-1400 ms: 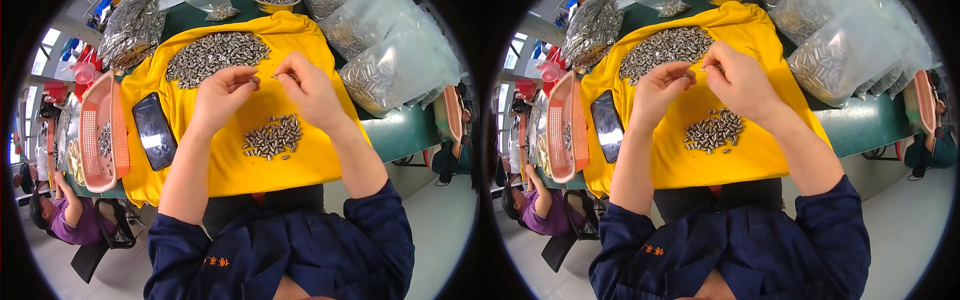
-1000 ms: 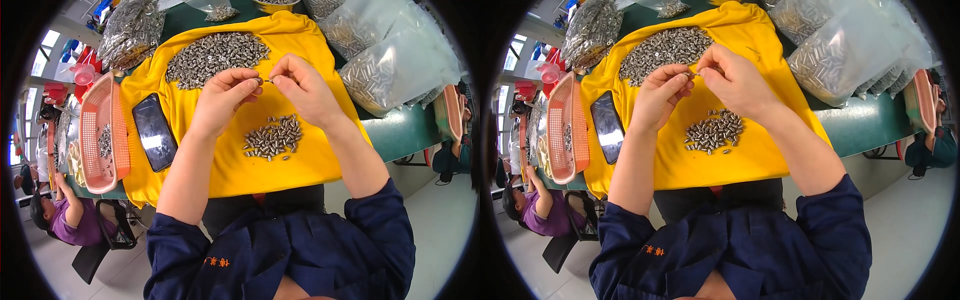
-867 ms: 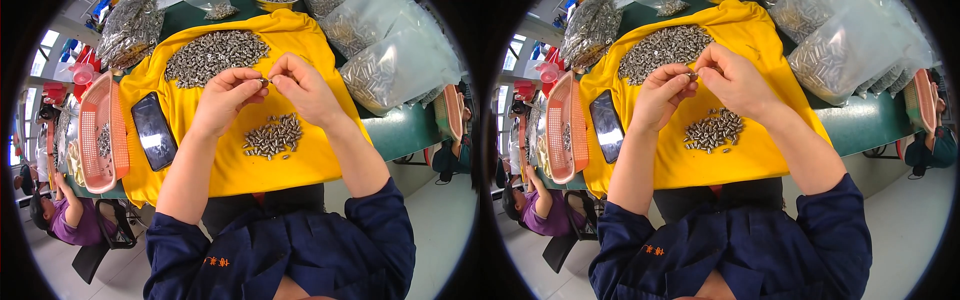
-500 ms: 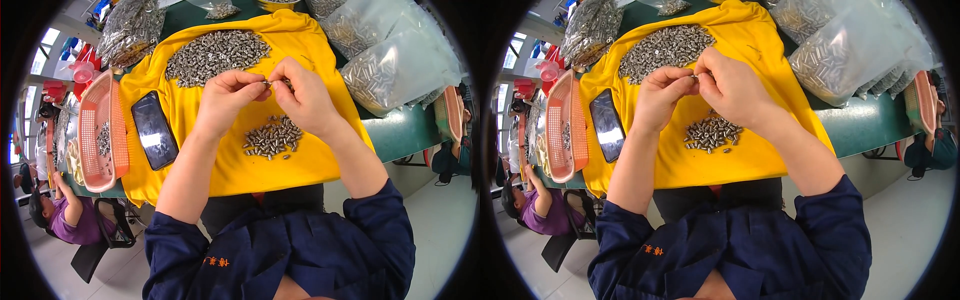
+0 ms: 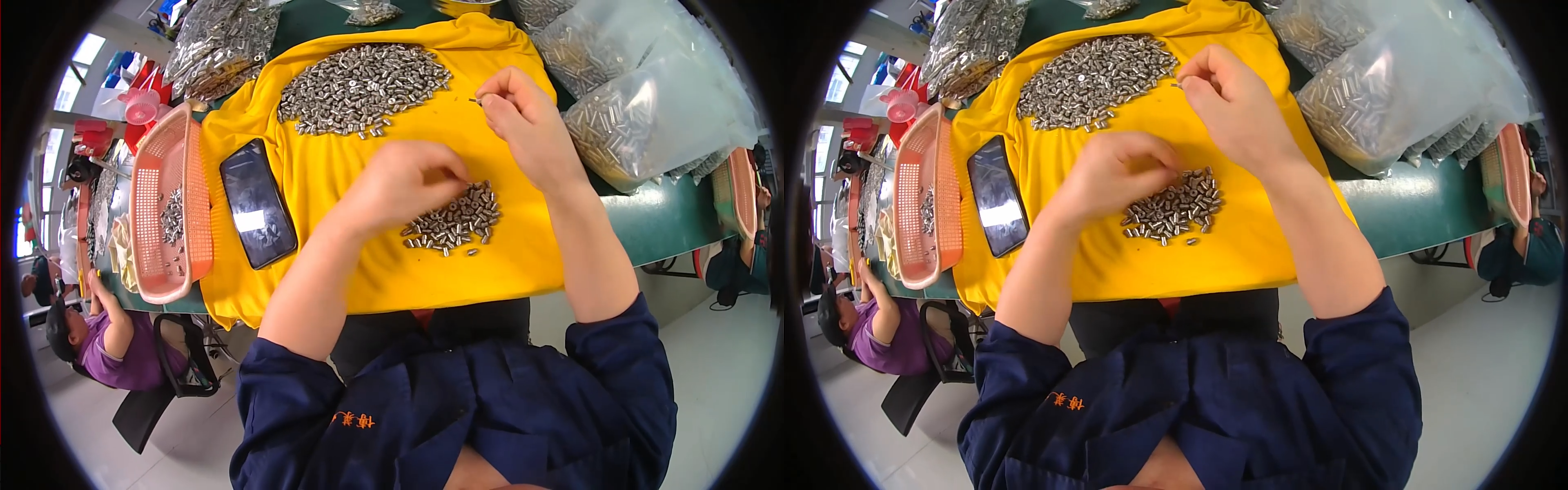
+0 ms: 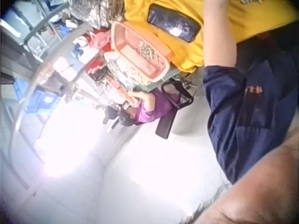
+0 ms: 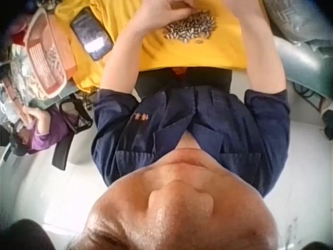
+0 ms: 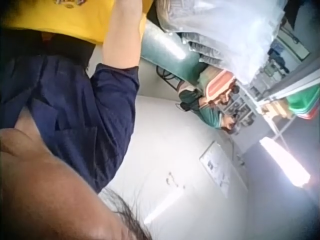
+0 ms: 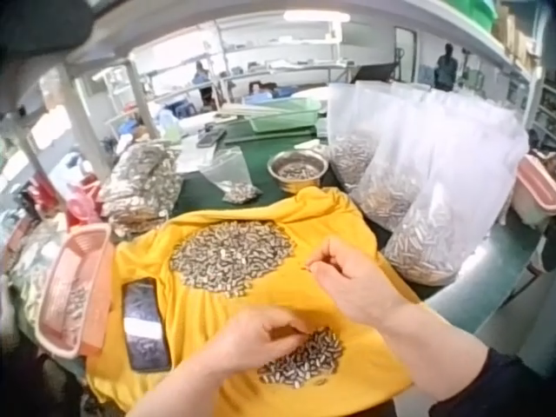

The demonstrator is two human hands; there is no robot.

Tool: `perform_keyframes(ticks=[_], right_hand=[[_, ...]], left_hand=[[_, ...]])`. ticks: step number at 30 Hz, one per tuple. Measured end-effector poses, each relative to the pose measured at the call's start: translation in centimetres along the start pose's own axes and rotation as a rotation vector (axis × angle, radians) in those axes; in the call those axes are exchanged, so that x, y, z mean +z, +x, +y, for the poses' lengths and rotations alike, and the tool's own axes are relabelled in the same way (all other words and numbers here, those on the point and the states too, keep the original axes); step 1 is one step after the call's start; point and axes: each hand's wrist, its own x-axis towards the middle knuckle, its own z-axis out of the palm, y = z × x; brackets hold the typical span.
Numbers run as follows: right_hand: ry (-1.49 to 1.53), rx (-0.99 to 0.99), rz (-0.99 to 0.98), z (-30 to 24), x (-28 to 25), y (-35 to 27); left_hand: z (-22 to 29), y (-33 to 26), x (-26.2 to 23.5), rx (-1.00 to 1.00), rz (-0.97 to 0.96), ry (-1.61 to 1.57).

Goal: Sorting and inspecting small metal components on a workbench in a factory setting.

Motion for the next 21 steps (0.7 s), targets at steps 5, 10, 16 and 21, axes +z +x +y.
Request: perform_keyframes(ticks=[5,10,16,21], right_hand=[[0.000,-0.014,-0.028,-0.2,-0.1,0.0],[-0.038,-0.036,-0.039,-0.1,0.4,0.0],[-0.032,-0.057,-0.046,0.0,0.5,0.0],[-0.055,-0.053,-0.057,0.3,0.6,0.0]], left_hand=[[0.3,-0.2,-1.2,0.234,0.071,0.147],[-2.0,-0.5,-4.7,-0.055,0.351,0.526],[-2.8,-0.5,-4.7,-0.046,0.317,0.735],[-2.2,-0.2,-4.5,-0.053,0.340,0.698]])
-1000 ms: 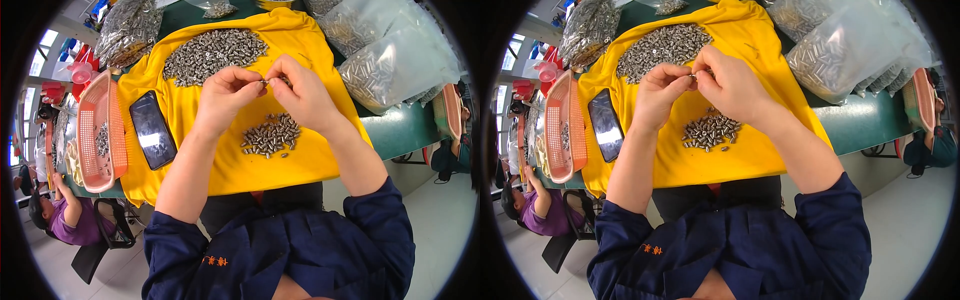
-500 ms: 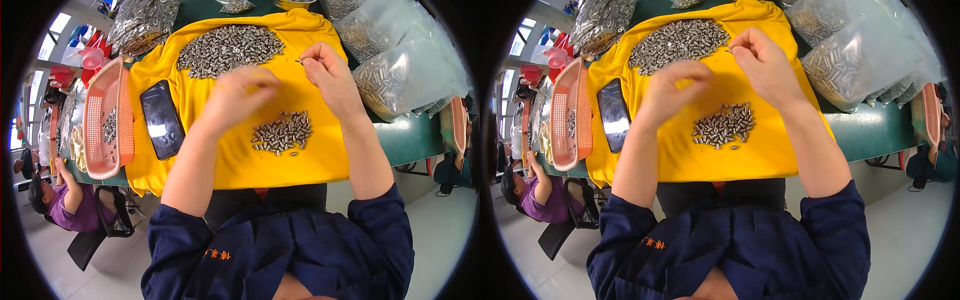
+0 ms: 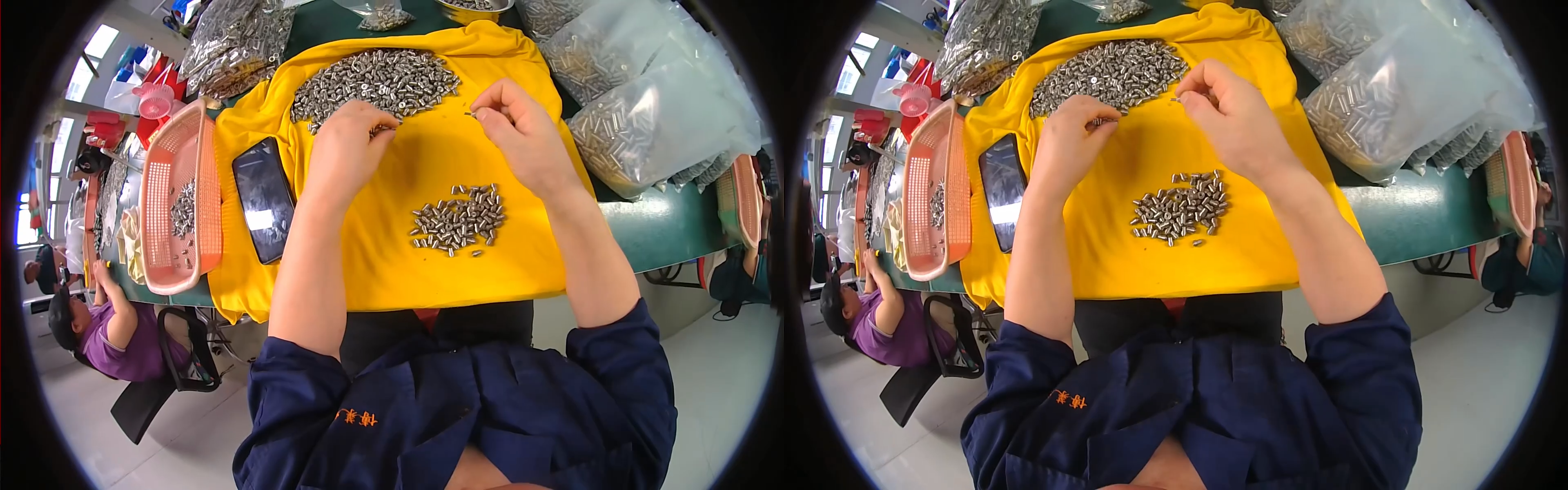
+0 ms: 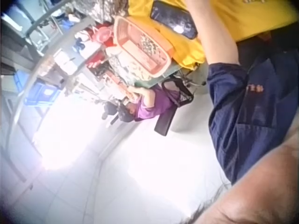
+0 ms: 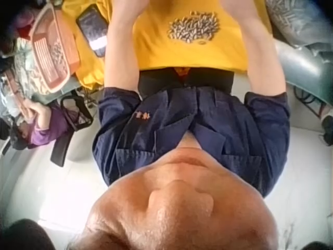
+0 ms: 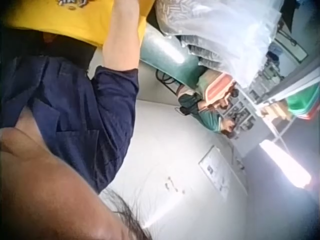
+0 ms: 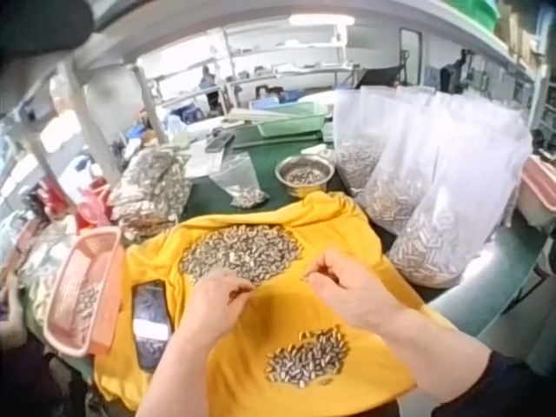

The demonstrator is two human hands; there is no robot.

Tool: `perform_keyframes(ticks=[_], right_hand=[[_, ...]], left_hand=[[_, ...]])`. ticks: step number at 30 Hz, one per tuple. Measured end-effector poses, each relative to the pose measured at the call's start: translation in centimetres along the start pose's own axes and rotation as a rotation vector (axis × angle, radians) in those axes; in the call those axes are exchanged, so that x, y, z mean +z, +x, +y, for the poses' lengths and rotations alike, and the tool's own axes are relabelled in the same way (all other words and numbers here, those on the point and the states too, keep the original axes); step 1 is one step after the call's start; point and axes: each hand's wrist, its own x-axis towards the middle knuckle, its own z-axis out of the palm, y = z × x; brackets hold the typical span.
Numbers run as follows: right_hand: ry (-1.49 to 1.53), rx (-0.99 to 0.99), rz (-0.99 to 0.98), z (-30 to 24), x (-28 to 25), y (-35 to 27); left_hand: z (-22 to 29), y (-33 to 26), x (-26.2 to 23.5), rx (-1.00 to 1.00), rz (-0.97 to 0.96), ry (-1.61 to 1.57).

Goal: Sorting and inspecting small metal components on a workbench in a factory setting.

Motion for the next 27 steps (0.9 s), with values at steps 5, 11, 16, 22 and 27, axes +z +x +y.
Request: perform_keyframes(ticks=[5,11,16,22,27], right_hand=[[0.001,-0.041,-0.006,-0.4,0.7,-0.4],[-0.014,-0.069,-0.097,-0.7,1.0,-0.7],[-0.019,-0.088,-0.127,-0.9,1.3,-0.9],[-0.210,-0.149,-0.114,-1.4,1.3,-1.1],[-0.442,-0.249,-0.077,-1.5,1.8,-1.3]], left_hand=[[2.2,0.0,0.3,-0.237,-0.014,-0.876],[2.6,-0.3,0.8,-0.257,-0.131,-1.250],[2.9,-0.4,0.9,-0.248,-0.140,-1.260],[3.2,-0.4,0.9,-0.247,-0.129,-1.226],[3.3,-0.5,1.2,-0.259,-0.100,-1.110]])
